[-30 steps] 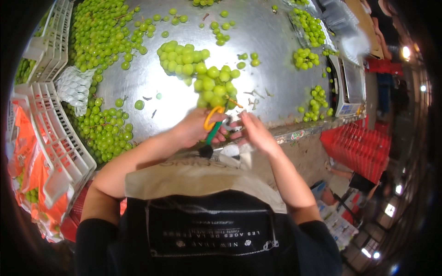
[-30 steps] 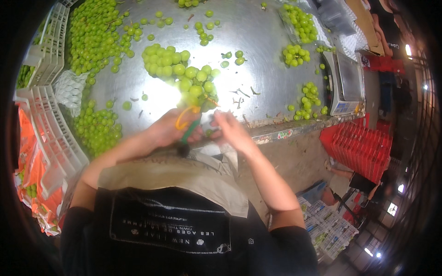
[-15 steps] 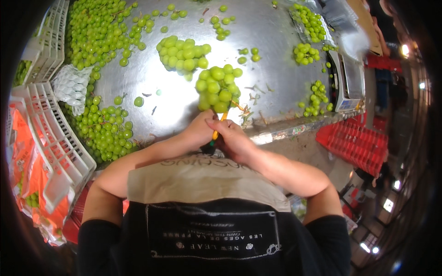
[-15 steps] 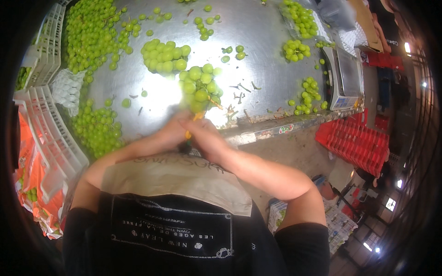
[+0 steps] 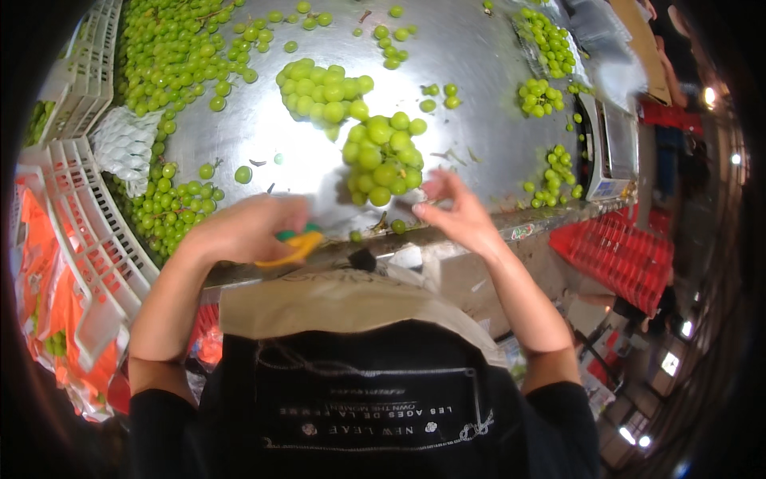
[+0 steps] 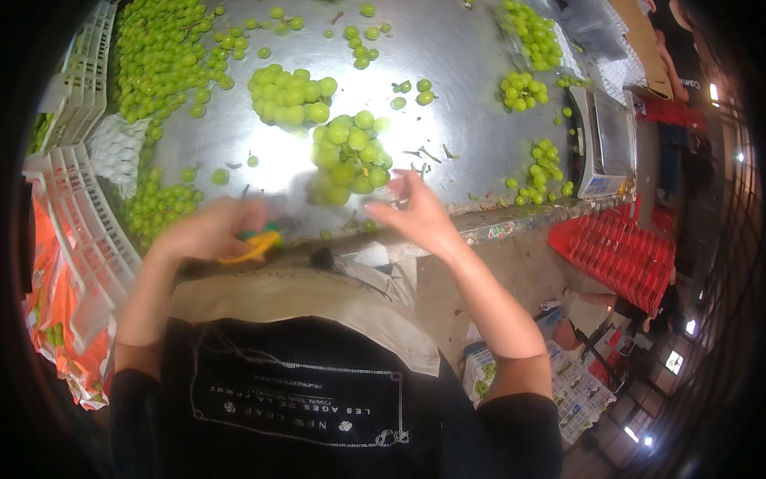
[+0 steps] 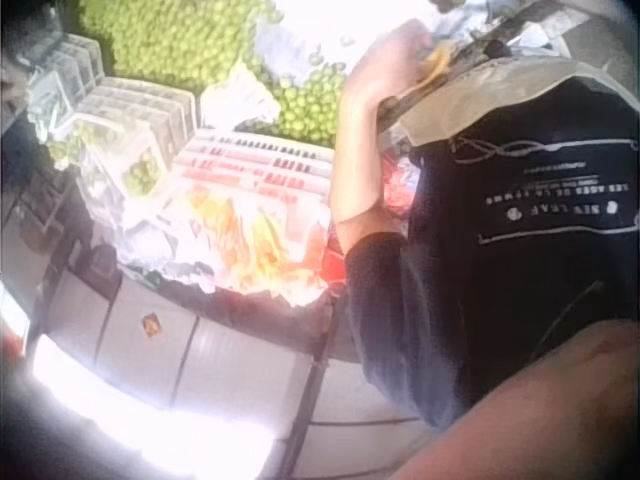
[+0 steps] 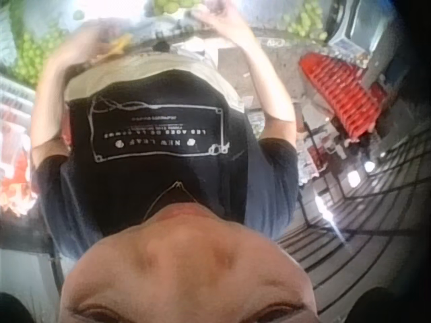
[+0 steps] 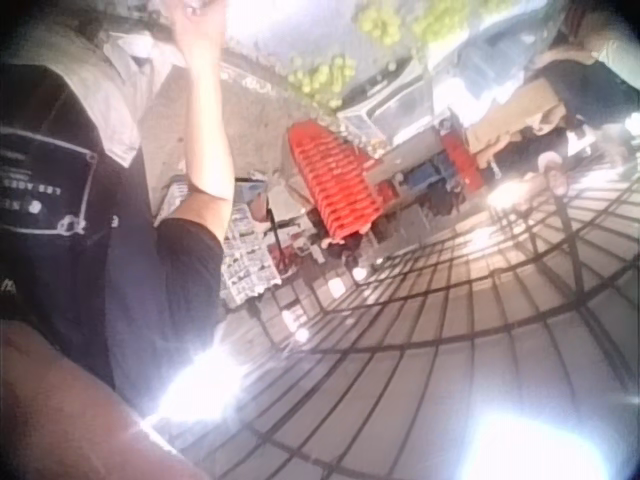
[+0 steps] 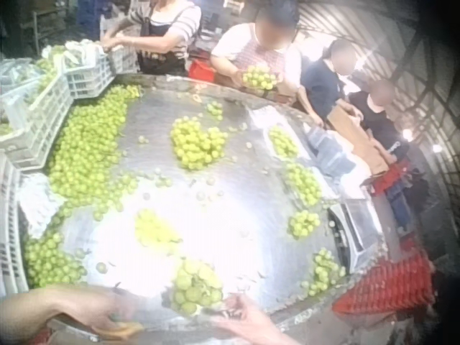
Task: The person trims and sorts bunches of green grapes on a large metal table using shears, then places the bunches into a white crate.
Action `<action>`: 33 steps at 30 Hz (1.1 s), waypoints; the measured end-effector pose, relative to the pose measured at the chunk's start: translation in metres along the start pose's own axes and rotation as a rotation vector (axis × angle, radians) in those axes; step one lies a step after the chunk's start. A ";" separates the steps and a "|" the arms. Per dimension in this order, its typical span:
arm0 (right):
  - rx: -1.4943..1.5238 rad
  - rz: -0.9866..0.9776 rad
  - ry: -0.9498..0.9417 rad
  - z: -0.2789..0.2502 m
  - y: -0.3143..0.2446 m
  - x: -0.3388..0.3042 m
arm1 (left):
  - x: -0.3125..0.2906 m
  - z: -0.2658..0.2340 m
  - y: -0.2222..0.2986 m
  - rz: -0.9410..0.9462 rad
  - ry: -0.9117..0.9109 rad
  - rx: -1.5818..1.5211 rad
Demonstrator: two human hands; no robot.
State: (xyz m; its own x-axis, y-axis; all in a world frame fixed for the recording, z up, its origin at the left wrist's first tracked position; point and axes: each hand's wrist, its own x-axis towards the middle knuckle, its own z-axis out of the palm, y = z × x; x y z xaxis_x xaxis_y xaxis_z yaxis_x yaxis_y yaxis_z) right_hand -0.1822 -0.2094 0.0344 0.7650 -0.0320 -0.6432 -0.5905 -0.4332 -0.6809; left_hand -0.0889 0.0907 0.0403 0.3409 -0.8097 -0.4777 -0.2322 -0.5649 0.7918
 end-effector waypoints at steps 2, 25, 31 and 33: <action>-0.212 -0.148 0.216 0.006 -0.008 0.010 | -0.007 -0.011 0.000 -0.217 0.013 0.256; -0.790 -0.377 0.654 0.041 -0.006 0.030 | 0.045 0.038 -0.002 -0.061 0.507 0.270; -0.682 -0.359 0.651 0.041 0.007 0.043 | 0.046 0.035 -0.007 -0.114 0.501 0.169; -0.655 -0.341 0.683 0.049 0.006 0.044 | 0.047 0.029 -0.002 -0.182 0.428 0.145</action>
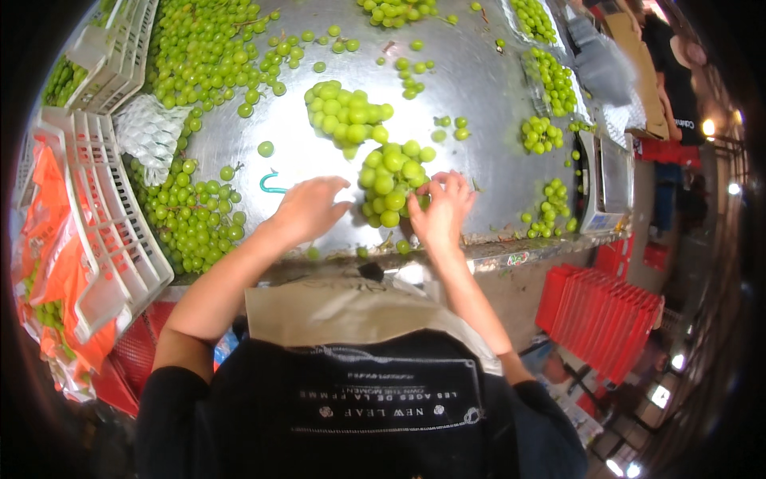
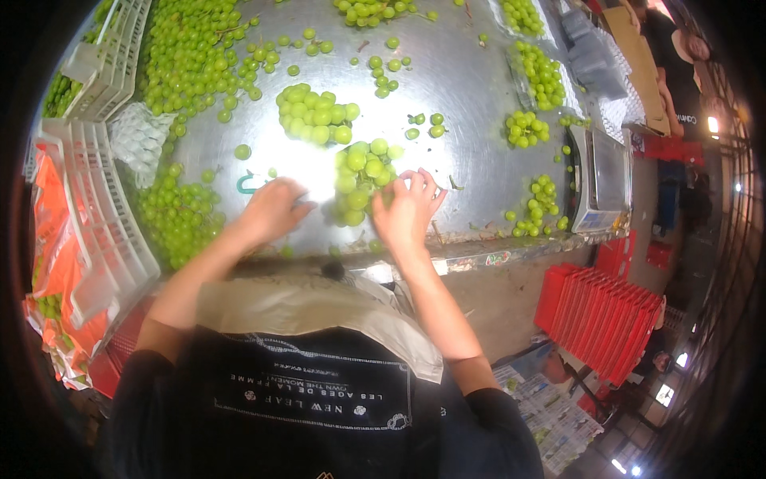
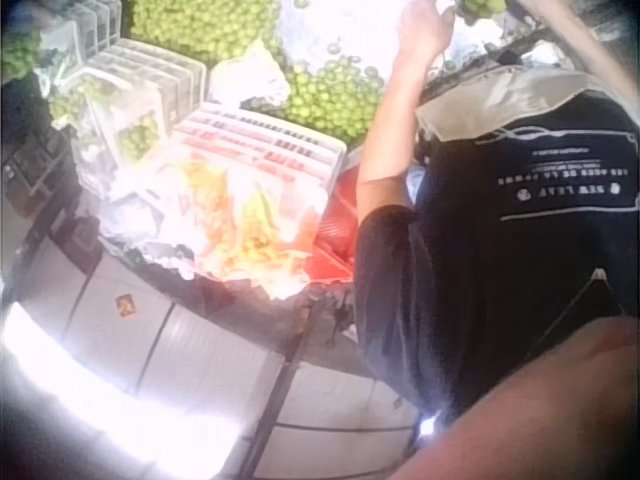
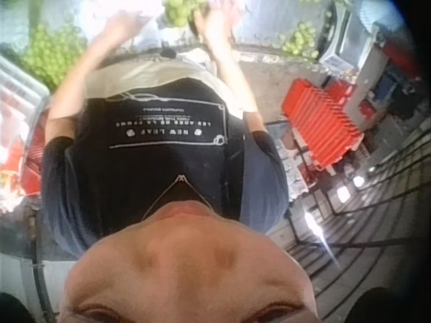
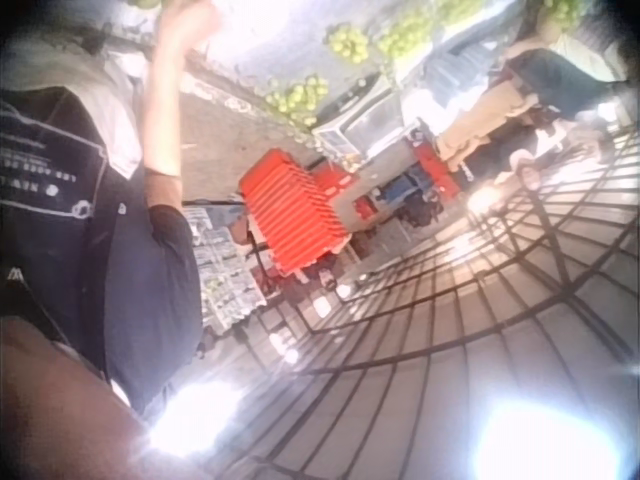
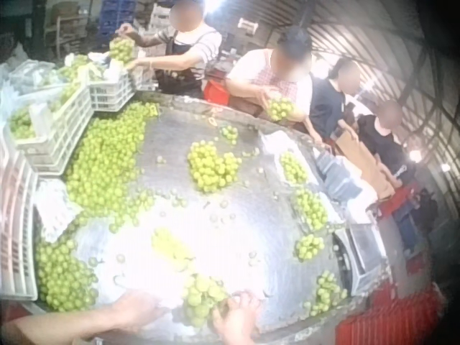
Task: The person trims and sorts bunches of green grapes on a large metal table using shears, then places the bunches into a white crate.
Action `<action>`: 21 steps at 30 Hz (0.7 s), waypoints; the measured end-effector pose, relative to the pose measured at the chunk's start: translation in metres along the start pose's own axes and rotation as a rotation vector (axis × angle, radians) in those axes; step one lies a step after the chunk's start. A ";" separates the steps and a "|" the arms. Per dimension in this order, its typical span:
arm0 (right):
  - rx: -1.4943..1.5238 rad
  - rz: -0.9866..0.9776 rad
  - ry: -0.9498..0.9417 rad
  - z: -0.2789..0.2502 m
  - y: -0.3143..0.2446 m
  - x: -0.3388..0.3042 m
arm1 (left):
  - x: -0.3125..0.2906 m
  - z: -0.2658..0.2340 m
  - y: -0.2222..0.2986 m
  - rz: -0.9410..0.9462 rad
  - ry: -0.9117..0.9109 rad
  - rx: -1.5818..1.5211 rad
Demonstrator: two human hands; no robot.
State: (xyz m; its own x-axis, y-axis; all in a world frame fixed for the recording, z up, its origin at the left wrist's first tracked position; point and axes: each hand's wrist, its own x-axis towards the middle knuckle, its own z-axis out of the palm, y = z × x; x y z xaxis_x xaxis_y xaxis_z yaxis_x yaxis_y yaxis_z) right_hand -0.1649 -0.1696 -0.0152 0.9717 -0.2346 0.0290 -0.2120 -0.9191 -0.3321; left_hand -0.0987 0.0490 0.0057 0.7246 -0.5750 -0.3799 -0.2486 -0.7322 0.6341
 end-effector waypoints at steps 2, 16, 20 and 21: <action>0.016 0.028 0.013 0.002 -0.001 -0.002 | 0.006 -0.001 -0.001 -0.038 -0.033 -0.068; 0.584 0.047 -0.269 0.020 0.044 0.017 | 0.024 0.006 0.022 -0.176 -0.222 -0.945; 1.187 0.556 -0.765 0.001 0.047 0.030 | 0.017 0.011 0.021 -0.101 -0.211 -1.009; 1.367 0.578 -0.743 0.005 0.054 0.026 | 0.015 0.005 0.021 -0.109 -0.223 -1.017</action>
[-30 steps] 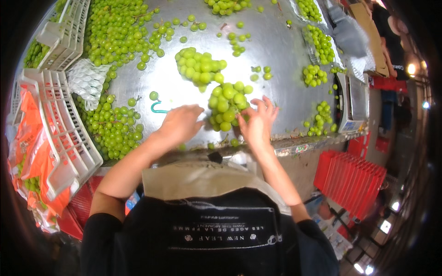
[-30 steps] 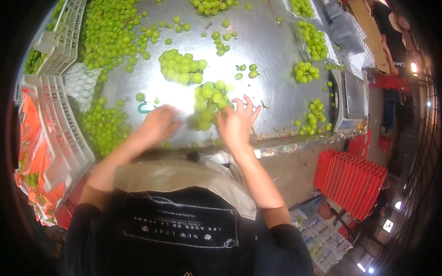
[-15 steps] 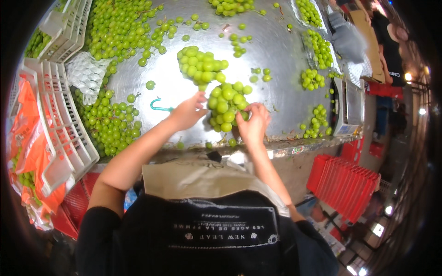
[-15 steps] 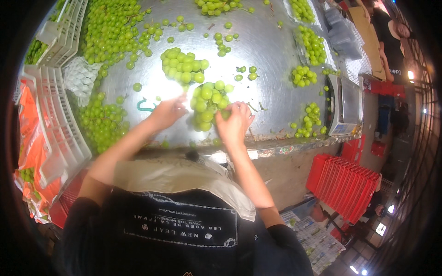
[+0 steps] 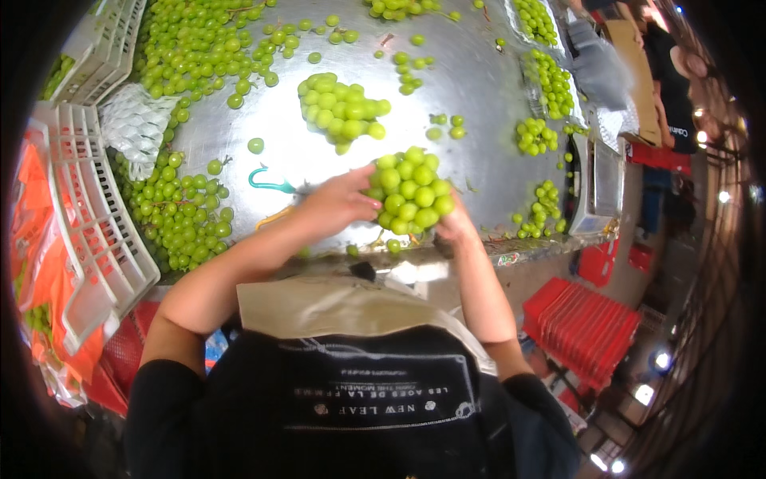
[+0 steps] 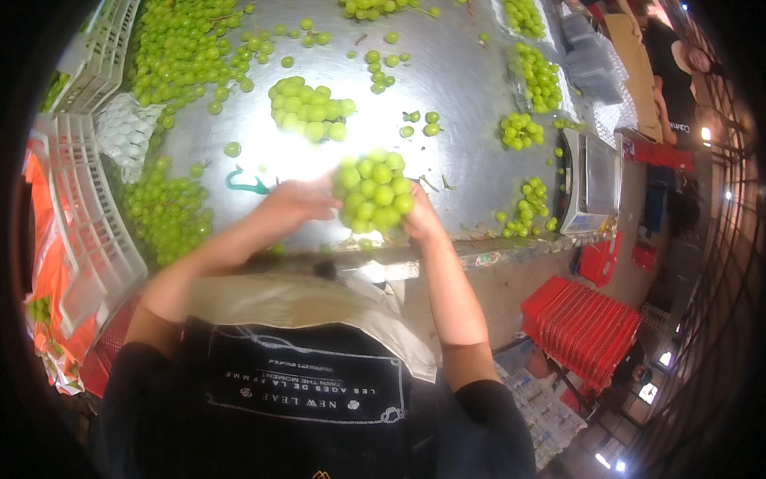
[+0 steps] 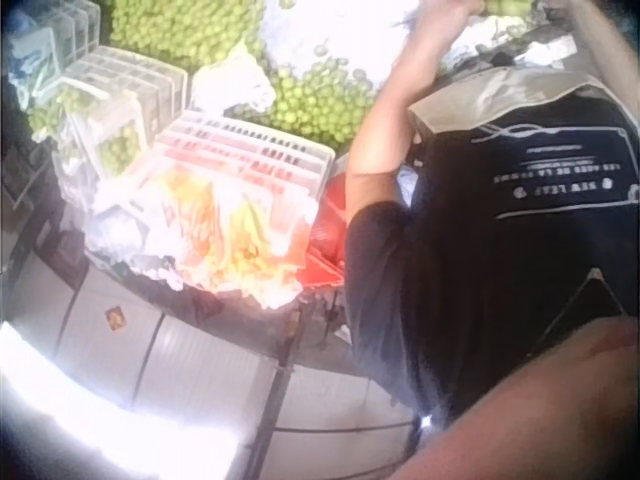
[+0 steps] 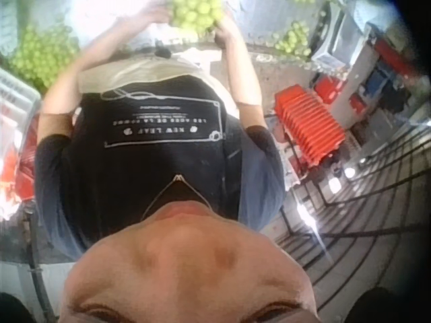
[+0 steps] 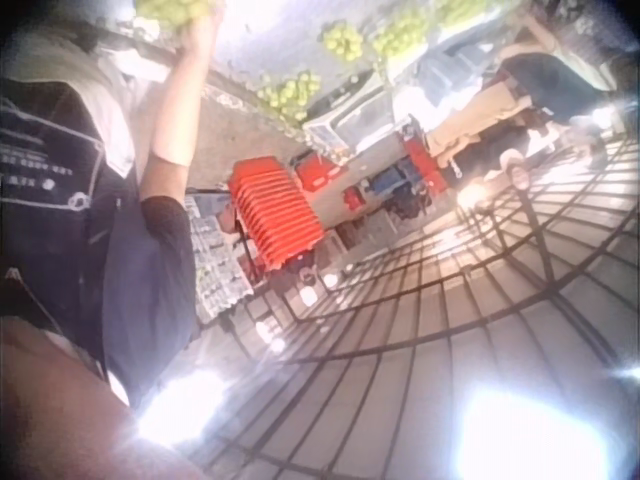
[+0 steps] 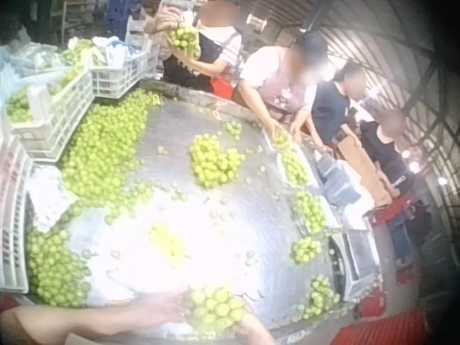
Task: The person trims and sorts bunches of green grapes on a large metal table using shears, then places the bunches into a white crate.
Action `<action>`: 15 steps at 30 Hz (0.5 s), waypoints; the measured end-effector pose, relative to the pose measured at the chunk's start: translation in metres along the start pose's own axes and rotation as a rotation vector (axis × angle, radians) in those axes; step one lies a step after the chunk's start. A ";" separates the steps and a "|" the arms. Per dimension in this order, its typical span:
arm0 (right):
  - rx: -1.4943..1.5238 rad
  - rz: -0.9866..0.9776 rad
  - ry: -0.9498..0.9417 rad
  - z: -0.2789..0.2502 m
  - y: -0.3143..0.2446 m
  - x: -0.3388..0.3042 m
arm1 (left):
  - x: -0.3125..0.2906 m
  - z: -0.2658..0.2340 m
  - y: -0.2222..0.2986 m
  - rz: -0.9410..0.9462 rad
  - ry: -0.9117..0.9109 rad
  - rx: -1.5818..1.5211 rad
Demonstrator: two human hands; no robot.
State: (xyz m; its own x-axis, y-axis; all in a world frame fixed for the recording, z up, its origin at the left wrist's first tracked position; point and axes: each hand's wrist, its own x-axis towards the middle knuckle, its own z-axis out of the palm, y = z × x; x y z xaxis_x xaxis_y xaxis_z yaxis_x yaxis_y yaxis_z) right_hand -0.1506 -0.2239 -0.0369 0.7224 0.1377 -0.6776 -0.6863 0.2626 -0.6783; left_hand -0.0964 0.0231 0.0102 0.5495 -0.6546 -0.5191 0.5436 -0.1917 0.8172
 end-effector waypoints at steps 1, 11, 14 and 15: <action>0.166 -0.034 -0.044 -0.007 0.012 0.002 | -0.003 -0.003 0.004 -0.012 -0.005 -0.009; 0.431 -0.056 -0.329 0.025 -0.039 -0.038 | 0.022 -0.035 0.059 0.484 -0.250 0.098; 0.408 0.115 -0.373 0.057 -0.082 -0.058 | 0.026 -0.018 0.049 0.429 -0.538 -0.470; 0.316 0.093 -0.304 0.069 -0.091 -0.066 | 0.034 -0.019 0.039 0.453 -0.556 -0.576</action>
State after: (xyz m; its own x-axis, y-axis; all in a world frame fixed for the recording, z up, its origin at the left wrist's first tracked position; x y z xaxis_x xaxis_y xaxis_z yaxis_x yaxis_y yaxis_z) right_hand -0.1299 -0.1910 0.0889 0.6834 0.4368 -0.5849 -0.7241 0.5079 -0.4667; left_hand -0.0451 0.0075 0.0197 0.4841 -0.8642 0.1372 0.6644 0.4651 0.5850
